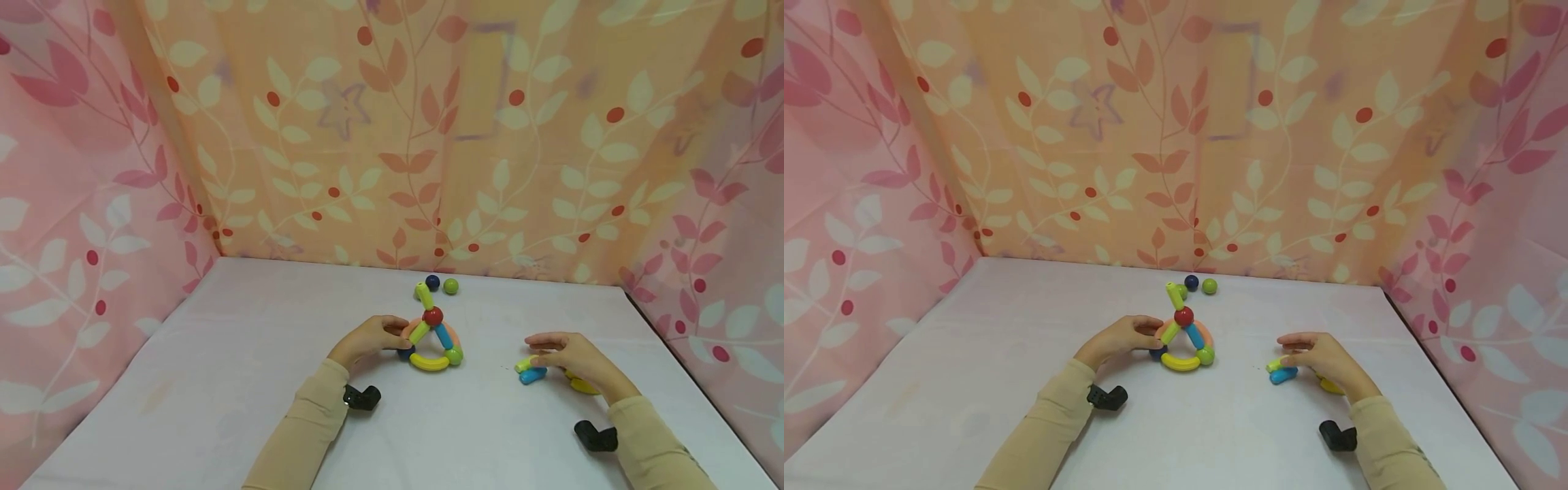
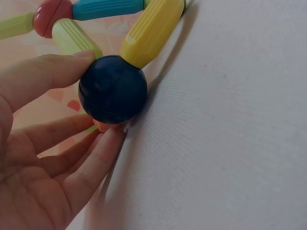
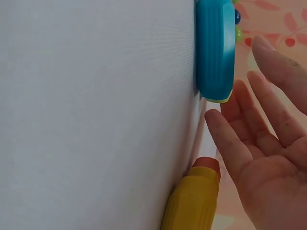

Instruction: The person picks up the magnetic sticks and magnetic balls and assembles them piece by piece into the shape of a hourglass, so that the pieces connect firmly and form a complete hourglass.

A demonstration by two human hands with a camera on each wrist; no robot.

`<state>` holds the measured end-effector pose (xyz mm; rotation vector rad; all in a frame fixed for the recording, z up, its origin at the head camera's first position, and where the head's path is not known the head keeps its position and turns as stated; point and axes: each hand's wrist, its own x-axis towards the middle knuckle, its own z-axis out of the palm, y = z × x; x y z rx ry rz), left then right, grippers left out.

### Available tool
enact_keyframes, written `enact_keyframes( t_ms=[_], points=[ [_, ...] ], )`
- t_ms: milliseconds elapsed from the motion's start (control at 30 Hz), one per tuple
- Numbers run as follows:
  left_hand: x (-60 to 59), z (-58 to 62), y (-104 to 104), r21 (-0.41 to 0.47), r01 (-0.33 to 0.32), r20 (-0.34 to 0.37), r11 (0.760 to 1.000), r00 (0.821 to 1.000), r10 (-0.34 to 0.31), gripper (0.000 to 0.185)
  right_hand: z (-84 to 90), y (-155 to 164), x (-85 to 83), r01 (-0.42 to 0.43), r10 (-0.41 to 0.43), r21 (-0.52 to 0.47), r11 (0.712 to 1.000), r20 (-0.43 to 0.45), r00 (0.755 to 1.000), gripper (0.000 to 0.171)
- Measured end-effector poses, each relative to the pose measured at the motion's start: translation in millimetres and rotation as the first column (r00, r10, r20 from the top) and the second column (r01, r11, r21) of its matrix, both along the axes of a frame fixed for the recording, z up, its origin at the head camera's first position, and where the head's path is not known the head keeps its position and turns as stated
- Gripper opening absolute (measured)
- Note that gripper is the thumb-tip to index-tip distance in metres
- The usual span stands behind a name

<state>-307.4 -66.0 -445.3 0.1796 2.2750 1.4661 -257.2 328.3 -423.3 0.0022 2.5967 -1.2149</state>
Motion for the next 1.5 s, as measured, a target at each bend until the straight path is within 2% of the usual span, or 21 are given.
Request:
enact_keyframes(
  t_ms=[167,467,800,1167,1367,1500],
  points=[
    [0.4,0.2,0,0.002,0.006,-0.003,1.000,1.000,-0.006,0.060,-2.2,2,-2.2,-0.015,0.015,0.011,1.000,0.018,1.000,0.061],
    [0.3,0.4,-1,-0.014,0.007,-0.018,1.000,1.000,-0.007,0.060,-4.2,0,-4.0,-0.020,0.019,0.018,1.000,0.025,1.000,0.055],
    [0.8,0.6,-1,-0.019,0.004,-0.020,1.000,1.000,-0.004,0.060,-3.0,-12,-7.8,-0.011,0.010,0.090,0.996,0.010,1.000,0.041],
    [2.7,2.6,0,-0.022,0.002,-0.015,1.000,1.000,-0.002,0.060,-1.1,-24,-8.9,-0.012,0.018,0.196,0.981,-0.027,0.999,0.035],
    [2.5,1.6,0,-0.018,0.001,-0.015,1.000,1.000,-0.001,0.059,-0.3,-30,-13.7,-0.054,0.061,0.184,0.982,-0.034,0.998,0.035],
    [2.9,2.4,0,-0.023,-0.002,-0.015,1.000,1.000,0.002,0.060,6.3,-44,-17.2,-0.067,0.080,0.165,0.984,-0.071,0.994,0.038]
  ],
)
